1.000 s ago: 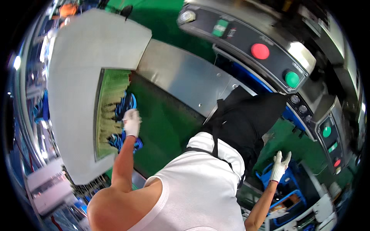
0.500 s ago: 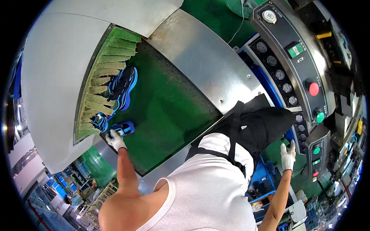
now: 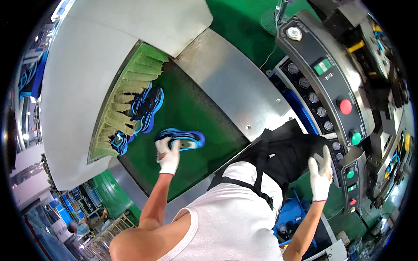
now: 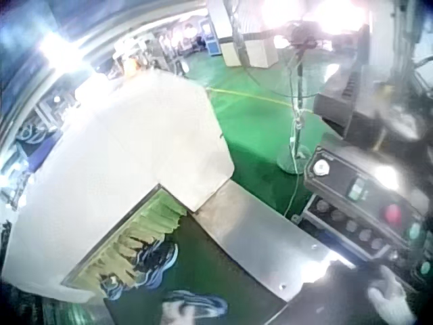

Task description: The person repeatedly picks up blue and black shoes from a green conveyor belt and places them into a metal machine. They press a button on the machine's control panel to activate it, then remove the shoes and place them back onto the belt. This cycle is performed continuously for multiple shoes.

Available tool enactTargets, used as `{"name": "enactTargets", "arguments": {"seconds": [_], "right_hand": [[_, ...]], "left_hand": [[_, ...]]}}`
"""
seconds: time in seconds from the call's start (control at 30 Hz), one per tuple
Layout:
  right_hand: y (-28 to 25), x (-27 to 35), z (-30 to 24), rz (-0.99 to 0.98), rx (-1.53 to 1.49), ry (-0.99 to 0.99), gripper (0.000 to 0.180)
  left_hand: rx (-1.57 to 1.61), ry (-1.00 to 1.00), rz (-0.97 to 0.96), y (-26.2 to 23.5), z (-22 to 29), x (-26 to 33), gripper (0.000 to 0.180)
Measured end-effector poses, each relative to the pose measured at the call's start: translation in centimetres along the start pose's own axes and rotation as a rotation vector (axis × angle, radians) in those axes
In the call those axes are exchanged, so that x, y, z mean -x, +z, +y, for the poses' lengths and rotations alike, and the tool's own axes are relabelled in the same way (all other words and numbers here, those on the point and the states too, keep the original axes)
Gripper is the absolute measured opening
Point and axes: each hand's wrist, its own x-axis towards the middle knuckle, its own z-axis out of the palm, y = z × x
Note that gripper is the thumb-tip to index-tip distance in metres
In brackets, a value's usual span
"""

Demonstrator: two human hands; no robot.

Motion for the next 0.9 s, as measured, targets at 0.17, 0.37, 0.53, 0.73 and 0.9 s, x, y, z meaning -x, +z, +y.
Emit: {"name": "enactTargets", "arguments": {"seconds": [0.17, 0.37, 0.53, 0.73, 0.9], "right_hand": [[3.6, 0.7, -7.4, -0.204, -0.217, -0.113, 0.076], [12.1, 0.2, -14.1, -0.240, 0.135, -0.593, 0.089], [9.8, -1.2, -13.5, -0.012, -0.046, -0.519, 0.041], [-0.9, 4.8, -1.3, 0.150, -0.286, -0.115, 0.051], [-2.9, 15.2, 6.4, 0.326, -0.860, 0.410, 0.067]], "left_hand": [[-0.009, 0.370, -0.091, 2.4, 5.2, -4.2, 0.028], [0.121, 0.637, -0.186, -1.3, 17.1, -6.4, 0.012], [0.238, 1.108, -0.393, -0.4, 32.7, -3.2, 0.018], [0.434, 1.701, -0.833, 1.4, 48.4, 4.6, 0.042], [0.532, 1.931, -0.620, 2.6, 61.6, 8.8, 0.064]]}}
